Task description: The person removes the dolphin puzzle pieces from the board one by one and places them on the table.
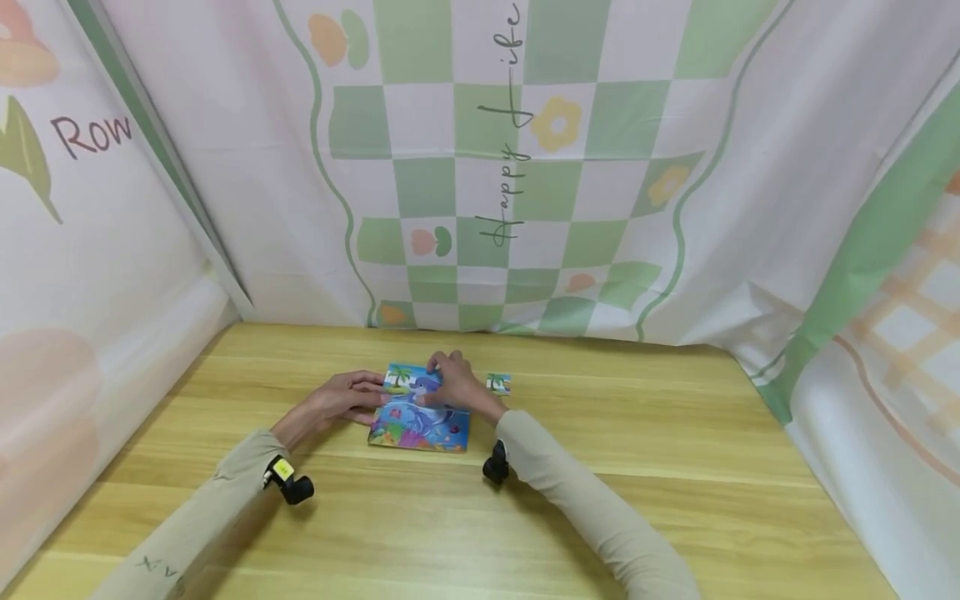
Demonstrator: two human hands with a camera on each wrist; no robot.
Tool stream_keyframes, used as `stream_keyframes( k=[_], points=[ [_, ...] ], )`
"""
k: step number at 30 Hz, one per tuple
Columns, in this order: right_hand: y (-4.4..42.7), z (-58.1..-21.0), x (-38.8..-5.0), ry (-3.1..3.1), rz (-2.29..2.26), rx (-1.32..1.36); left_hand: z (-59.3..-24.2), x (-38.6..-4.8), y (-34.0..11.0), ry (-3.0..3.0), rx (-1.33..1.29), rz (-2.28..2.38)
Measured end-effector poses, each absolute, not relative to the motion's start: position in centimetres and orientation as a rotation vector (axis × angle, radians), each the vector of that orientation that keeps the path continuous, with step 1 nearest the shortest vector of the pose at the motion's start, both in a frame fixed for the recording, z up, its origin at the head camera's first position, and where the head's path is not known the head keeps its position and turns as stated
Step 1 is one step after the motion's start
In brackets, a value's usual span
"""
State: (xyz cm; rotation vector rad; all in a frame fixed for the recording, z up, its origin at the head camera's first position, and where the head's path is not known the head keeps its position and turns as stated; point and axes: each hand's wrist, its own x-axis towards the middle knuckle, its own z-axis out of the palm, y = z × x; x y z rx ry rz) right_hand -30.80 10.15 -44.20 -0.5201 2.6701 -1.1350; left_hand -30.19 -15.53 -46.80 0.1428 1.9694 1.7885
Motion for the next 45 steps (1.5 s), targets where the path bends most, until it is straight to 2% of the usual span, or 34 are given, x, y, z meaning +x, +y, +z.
stream_keyframes(
  k=[17,32,39,45],
  points=[
    [9.79,-44.41,-30.95,2.666,-1.159,-0.433,-46.8,-30.03,-15.44,1.962,0.143,1.797],
    [10.17,-44.7,-30.78,2.707,-1.321,-0.56,-46.68,-30.04,-15.47,1.963,0.123,1.793],
    [10.43,-44.82,-30.91,2.644,-1.505,-0.401,-46.65,-30.06,-15.21,1.96,0.129,1.804],
    [10.65,-44.68,-30.92,2.618,-1.554,-0.411,-46.74,-29.97,-15.44,1.951,0.143,1.816]
  ],
)
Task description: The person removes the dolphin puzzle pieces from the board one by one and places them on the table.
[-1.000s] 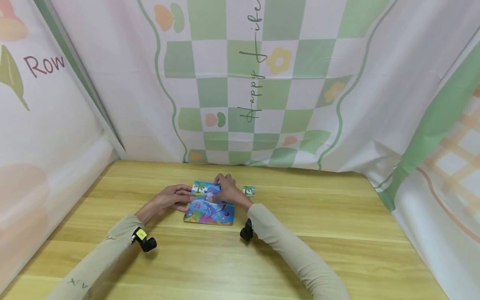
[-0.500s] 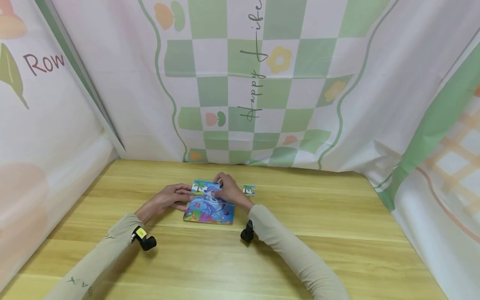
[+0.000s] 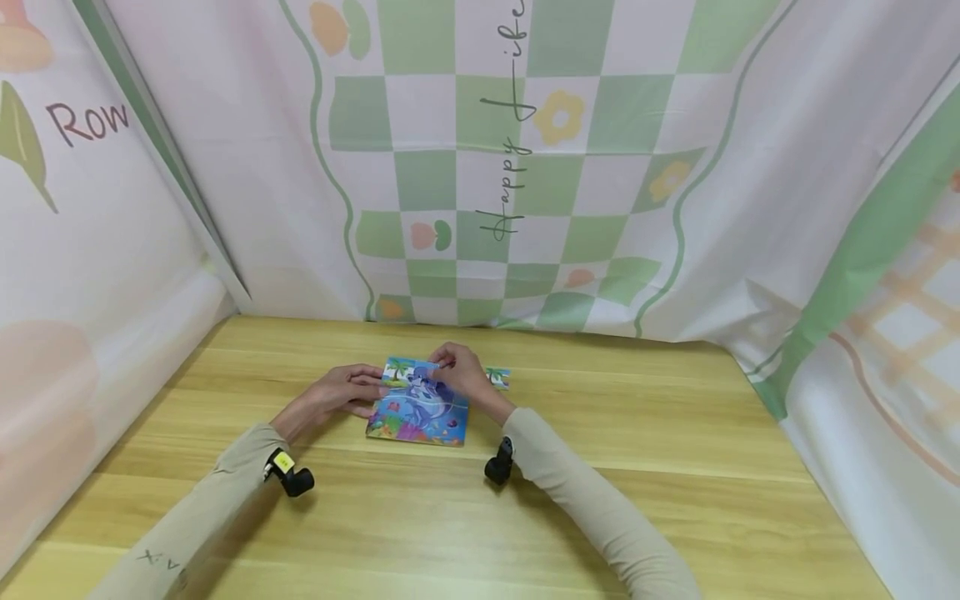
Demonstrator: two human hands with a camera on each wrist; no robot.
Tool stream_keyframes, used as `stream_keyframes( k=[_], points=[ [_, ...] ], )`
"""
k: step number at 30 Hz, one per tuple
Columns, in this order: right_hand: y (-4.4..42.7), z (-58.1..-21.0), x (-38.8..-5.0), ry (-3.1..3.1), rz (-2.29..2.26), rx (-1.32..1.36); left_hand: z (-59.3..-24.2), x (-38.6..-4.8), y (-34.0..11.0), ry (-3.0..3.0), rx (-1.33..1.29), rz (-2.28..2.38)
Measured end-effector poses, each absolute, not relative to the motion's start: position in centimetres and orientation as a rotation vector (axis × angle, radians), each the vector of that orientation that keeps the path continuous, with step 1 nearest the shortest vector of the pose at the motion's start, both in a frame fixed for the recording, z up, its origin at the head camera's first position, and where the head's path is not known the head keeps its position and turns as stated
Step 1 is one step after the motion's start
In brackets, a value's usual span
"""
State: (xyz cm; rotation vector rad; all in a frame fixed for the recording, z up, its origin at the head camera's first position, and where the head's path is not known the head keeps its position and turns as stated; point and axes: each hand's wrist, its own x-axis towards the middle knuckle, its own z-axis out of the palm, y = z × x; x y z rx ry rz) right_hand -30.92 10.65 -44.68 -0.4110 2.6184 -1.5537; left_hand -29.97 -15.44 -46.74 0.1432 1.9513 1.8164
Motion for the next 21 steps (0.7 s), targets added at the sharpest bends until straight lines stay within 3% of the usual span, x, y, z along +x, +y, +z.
stream_keyframes(
  k=[21],
  points=[
    [13.1,-43.5,-31.2,2.472,-1.759,-0.368,-47.2,-30.1,-15.7,1.95,0.161,1.828]
  ],
)
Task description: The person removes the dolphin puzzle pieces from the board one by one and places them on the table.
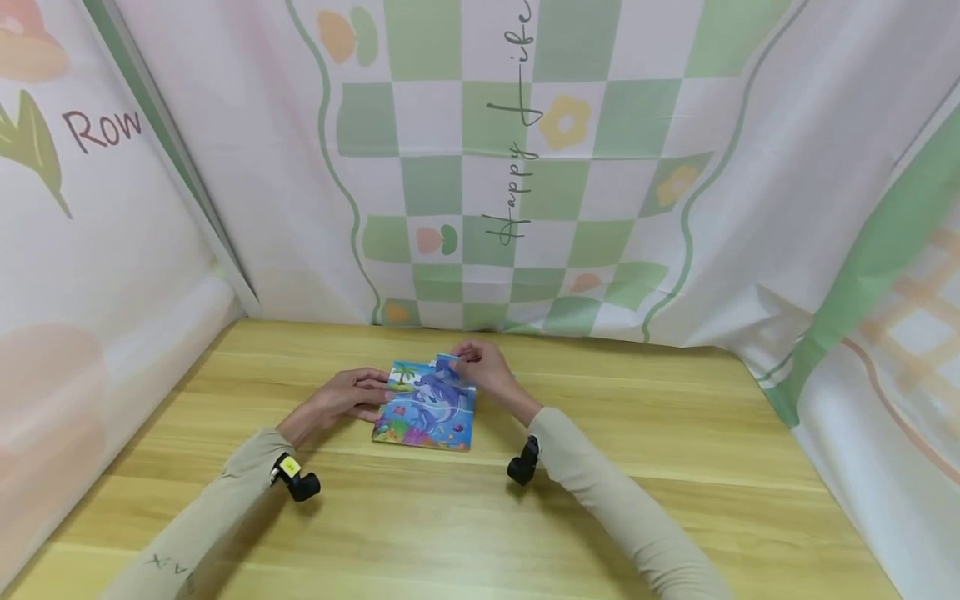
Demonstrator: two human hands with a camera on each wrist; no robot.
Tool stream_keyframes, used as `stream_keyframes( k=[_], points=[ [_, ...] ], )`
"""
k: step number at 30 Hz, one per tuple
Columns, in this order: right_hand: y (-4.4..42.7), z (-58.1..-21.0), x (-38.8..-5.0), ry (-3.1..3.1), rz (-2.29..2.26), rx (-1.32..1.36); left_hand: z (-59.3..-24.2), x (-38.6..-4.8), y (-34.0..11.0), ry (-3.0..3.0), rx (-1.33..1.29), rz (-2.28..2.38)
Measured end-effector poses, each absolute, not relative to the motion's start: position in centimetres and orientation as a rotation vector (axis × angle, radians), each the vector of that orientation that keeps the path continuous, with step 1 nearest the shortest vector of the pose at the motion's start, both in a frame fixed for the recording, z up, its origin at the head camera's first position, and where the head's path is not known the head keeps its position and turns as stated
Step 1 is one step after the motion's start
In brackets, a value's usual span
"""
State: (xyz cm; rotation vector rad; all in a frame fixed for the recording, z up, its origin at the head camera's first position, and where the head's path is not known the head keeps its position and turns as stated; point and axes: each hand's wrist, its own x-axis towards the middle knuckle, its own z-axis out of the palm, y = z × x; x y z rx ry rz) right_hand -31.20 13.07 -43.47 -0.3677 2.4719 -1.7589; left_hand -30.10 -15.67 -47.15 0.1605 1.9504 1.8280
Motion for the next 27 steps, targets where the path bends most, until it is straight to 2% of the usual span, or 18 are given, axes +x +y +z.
stream_keyframes(
  k=[27],
  points=[
    [19.5,-42.8,-30.4,2.322,-1.697,-0.277,-46.8,-29.9,-15.7,1.956,0.174,1.817]
  ],
)
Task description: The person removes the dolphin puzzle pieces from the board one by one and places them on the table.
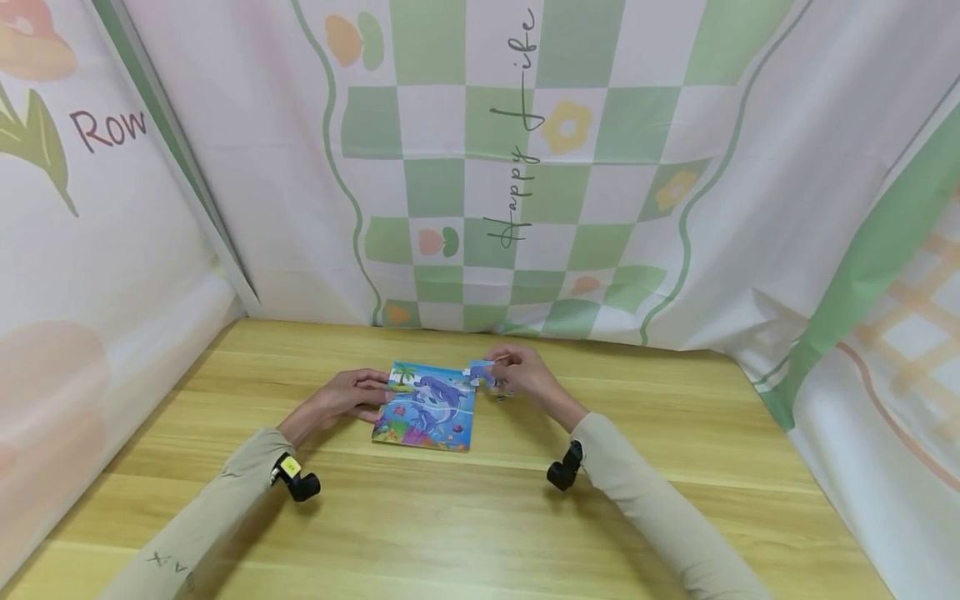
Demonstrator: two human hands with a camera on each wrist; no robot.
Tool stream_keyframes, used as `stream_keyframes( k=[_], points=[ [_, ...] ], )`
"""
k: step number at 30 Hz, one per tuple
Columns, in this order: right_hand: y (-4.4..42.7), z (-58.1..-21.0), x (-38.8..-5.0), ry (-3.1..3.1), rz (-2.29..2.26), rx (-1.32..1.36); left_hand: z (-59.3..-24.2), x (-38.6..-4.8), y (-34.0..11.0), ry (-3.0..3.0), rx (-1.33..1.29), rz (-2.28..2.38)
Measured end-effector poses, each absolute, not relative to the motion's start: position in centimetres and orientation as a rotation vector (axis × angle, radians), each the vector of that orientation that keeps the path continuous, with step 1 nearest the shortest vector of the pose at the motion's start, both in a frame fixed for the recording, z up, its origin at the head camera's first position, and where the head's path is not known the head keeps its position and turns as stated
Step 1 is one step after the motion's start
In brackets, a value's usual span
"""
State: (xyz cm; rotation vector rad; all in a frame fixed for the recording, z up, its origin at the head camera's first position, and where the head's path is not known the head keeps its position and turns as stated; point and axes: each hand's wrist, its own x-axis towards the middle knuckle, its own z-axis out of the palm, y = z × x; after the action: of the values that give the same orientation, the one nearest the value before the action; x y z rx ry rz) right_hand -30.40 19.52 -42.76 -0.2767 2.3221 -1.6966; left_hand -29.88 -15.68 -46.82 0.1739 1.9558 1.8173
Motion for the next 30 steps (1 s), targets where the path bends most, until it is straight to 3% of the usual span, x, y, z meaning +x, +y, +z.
stream_keyframes(
  k=[30],
  points=[
    [26.5,-42.7,-29.1,2.398,-1.595,-0.085,-47.0,-29.8,-15.6,1.967,0.183,1.821]
  ],
)
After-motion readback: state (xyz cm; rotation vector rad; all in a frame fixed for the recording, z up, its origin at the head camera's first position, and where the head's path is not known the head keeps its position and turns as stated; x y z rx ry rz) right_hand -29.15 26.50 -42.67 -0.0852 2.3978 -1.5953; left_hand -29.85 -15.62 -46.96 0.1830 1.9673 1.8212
